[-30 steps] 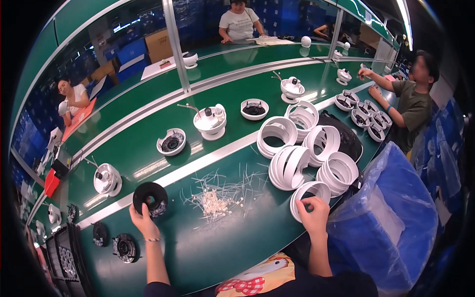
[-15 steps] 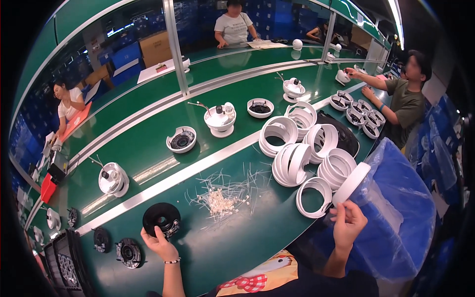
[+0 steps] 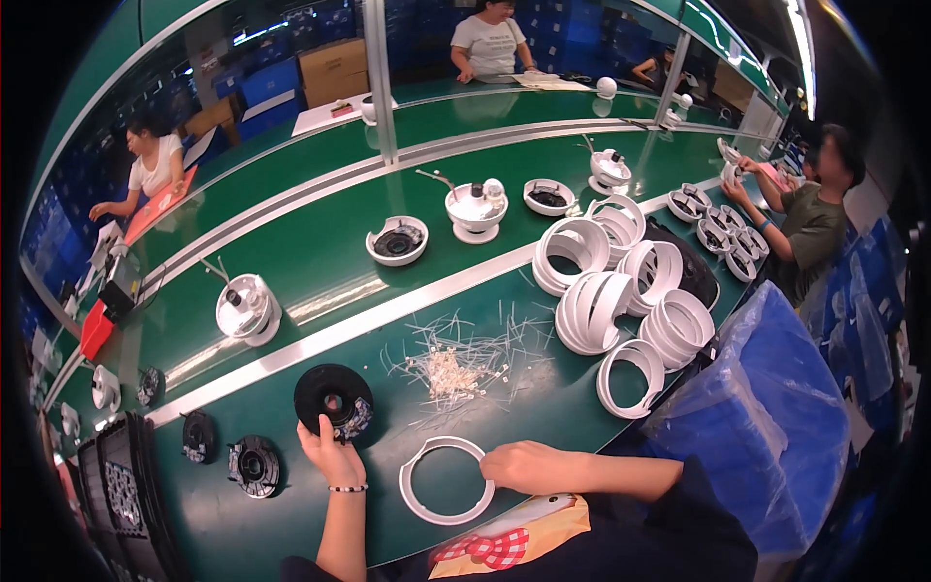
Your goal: Assembling lighting fixture components by fitting plastic housings onto internal electronic modules at a factory conveyor belt.
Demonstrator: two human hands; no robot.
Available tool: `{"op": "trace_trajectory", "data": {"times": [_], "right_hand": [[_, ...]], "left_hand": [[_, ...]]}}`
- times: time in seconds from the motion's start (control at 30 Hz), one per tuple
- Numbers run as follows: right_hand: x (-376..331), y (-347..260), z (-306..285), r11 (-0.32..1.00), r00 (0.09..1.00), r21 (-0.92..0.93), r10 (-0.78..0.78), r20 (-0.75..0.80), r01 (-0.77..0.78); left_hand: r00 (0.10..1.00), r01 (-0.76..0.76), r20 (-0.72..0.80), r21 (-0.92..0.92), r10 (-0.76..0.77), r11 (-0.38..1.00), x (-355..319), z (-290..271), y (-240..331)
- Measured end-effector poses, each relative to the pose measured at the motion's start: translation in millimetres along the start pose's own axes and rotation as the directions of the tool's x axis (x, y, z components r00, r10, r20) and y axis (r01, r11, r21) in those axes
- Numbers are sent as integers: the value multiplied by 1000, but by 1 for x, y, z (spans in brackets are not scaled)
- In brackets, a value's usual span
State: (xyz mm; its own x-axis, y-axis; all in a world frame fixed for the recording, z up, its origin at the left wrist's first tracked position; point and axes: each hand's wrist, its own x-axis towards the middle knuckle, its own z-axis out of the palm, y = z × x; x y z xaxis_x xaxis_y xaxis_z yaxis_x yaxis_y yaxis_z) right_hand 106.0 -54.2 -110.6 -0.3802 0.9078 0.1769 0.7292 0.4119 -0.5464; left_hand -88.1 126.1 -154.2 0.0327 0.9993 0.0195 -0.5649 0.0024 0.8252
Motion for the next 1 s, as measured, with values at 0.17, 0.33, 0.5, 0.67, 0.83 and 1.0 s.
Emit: {"op": "trace_trajectory", "data": {"times": [0.17,0.33,0.5,0.67,0.83,1.0], "right_hand": [[26,4,-15,974,975,-213,113,194,-71],[50,-24,-25,955,965,-222,229,124,-198],[62,-19,12,953,941,-181,279,193,-245],[65,-4,8,974,976,152,186,-111,-168],[89,11,9,616,757,784,472,-451,83],[93,19,23,664,790,745,421,-446,67]], "left_hand": [[1000,25,15,-120,-24,992,10,-6,-4],[999,6,50,-191,4,982,16,5,6],[994,-2,107,-207,25,978,11,6,5],[975,22,221,-157,13,987,1,12,9],[948,102,315,-188,-39,977,-26,34,0],[730,430,563,62,-388,900,-45,35,3]]}}
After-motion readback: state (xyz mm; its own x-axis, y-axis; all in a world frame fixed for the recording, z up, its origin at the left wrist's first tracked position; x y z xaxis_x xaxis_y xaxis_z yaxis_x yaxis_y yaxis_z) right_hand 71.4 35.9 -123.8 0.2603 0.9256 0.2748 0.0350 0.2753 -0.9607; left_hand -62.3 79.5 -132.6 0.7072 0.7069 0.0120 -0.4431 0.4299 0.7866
